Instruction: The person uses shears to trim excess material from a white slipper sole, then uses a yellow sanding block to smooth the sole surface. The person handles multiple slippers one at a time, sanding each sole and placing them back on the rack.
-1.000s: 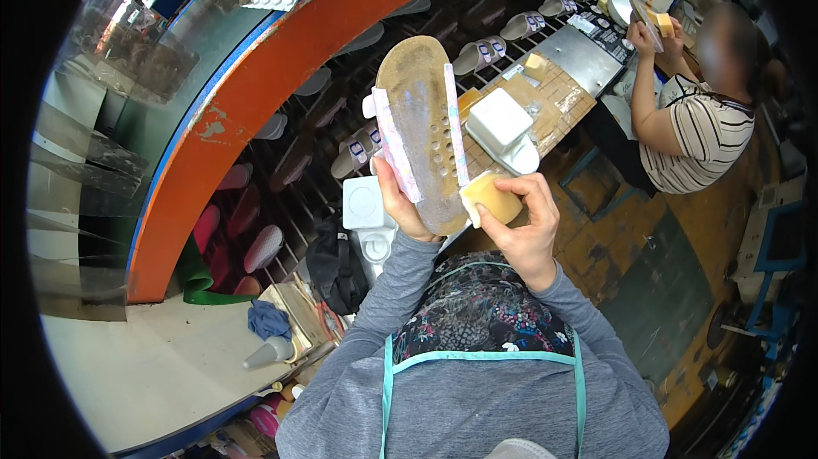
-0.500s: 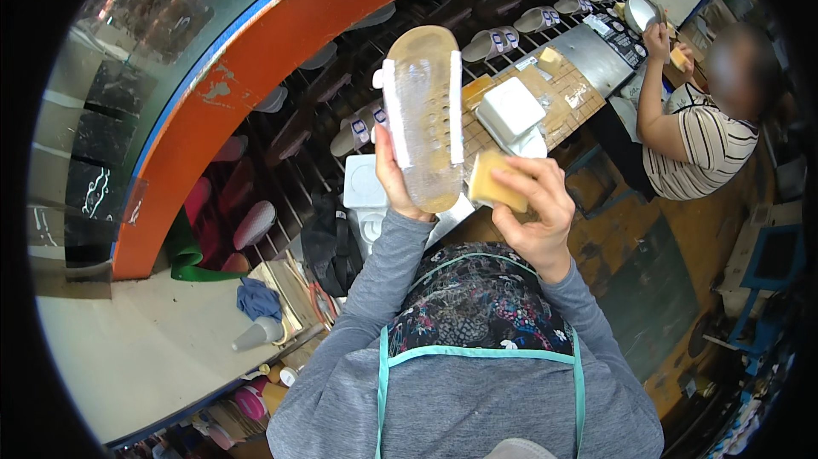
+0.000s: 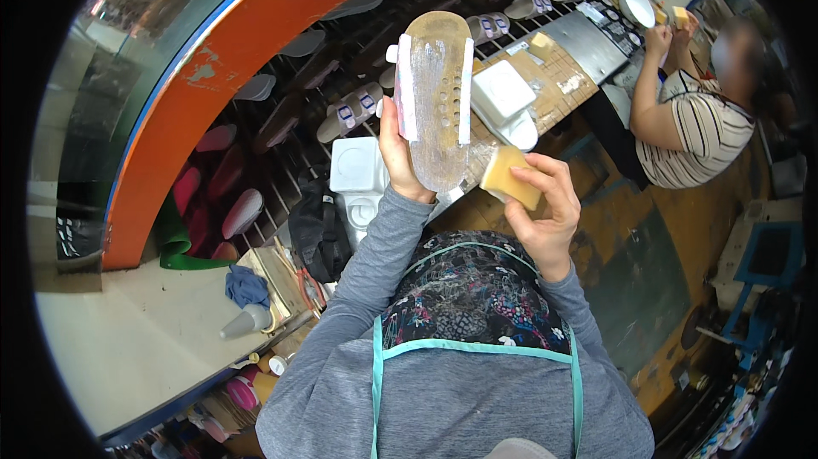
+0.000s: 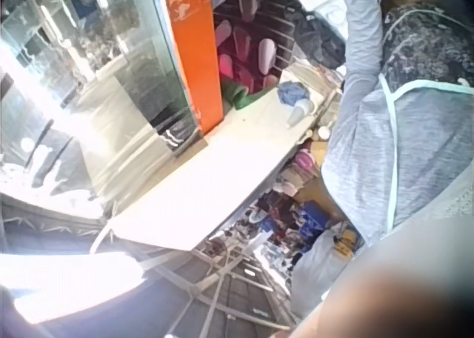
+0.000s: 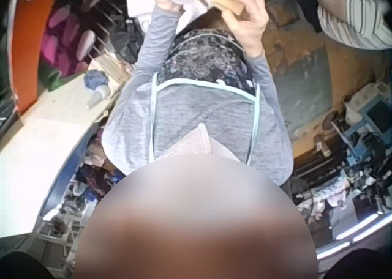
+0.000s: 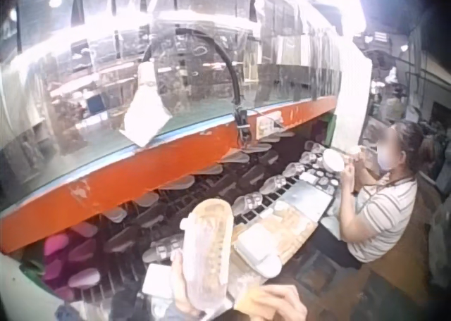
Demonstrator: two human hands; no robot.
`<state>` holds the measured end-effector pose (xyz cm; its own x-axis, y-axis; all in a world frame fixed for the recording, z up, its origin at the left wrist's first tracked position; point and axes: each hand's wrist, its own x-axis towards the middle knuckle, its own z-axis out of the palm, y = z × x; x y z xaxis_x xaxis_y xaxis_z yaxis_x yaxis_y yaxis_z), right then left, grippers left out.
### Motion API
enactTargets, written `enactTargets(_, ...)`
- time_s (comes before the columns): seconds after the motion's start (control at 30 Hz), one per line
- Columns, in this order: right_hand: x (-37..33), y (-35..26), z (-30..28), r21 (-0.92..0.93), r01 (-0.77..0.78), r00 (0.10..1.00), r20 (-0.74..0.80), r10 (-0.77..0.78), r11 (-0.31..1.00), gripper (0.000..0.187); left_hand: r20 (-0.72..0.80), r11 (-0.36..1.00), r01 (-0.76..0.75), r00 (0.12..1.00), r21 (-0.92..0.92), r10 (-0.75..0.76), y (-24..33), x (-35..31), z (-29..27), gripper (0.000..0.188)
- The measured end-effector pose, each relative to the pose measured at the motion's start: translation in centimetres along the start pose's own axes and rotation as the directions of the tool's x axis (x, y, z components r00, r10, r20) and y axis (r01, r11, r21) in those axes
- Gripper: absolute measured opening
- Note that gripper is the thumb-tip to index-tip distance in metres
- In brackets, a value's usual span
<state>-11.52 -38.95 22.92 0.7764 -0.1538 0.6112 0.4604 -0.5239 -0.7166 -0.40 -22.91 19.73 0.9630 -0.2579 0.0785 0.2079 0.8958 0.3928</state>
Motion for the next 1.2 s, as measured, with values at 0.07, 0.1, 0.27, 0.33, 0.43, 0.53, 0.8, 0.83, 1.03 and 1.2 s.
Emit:
enactTargets(0.07,-0.6,0.1,-0.1,0.036,0.072,0.997,-0.038,-0.071,0.997,0.040,-0.001,0.998,0.054,0.999,-0.031,-0.054,-1.1,0.1,0.0,0.056)
enactTargets(0.1,-0.8,0.3,0.1,-0.031,0.145,0.988,0.054,-0.144,0.989,0.042,-0.034,0.997,0.078,0.996,-0.025,-0.079,-1.3,0.4,-0.2,0.056)
enactTargets(0.27,-3.0,5.2,-2.7,-0.184,-0.062,0.996,-0.077,0.048,0.981,0.033,0.072,0.950,0.247,0.969,-0.190,-0.237,1.3,1.2,-1.1,0.052)
enactTargets(0.33,-3.6,9.7,-3.0,-0.195,-0.213,0.966,-0.192,0.175,0.957,0.031,0.262,0.842,0.349,0.930,-0.413,-0.257,4.1,0.7,-2.0,0.059)
enactTargets(0.43,-4.6,16.4,-2.6,-0.273,-0.328,0.933,-0.242,0.265,0.904,0.027,0.600,0.998,0.021,0.799,-0.066,0.023,6.4,-2.1,-2.8,0.070)
enactTargets(0.53,-4.7,21.4,-0.9,-0.363,-0.333,0.942,-0.178,0.286,0.870,0.029,0.571,0.938,0.098,0.813,-0.333,0.118,7.6,-4.6,-3.0,0.071)
enactTargets(0.8,-3.8,24.4,1.0,-0.571,-0.240,0.942,0.057,0.329,0.785,0.032,0.150,0.936,0.118,0.986,-0.333,-0.071,6.6,-3.8,-2.3,0.058)
enactTargets(0.83,-3.3,23.7,0.8,-0.574,-0.268,0.927,0.063,0.369,0.774,0.028,0.181,0.921,0.171,0.977,-0.351,-0.112,6.1,-3.6,-2.2,0.056)
enactTargets(1.03,1.9,12.6,-0.7,0.771,-0.459,0.860,0.260,0.440,0.442,0.051,-0.240,0.937,0.296,0.938,0.186,-0.249,4.8,0.9,-1.6,0.056)
enactTargets(1.2,3.1,2.2,-0.2,0.186,0.084,0.948,0.287,-0.136,0.979,0.046,-0.232,0.948,0.172,0.967,0.269,-0.109,1.7,3.0,-0.7,0.046)
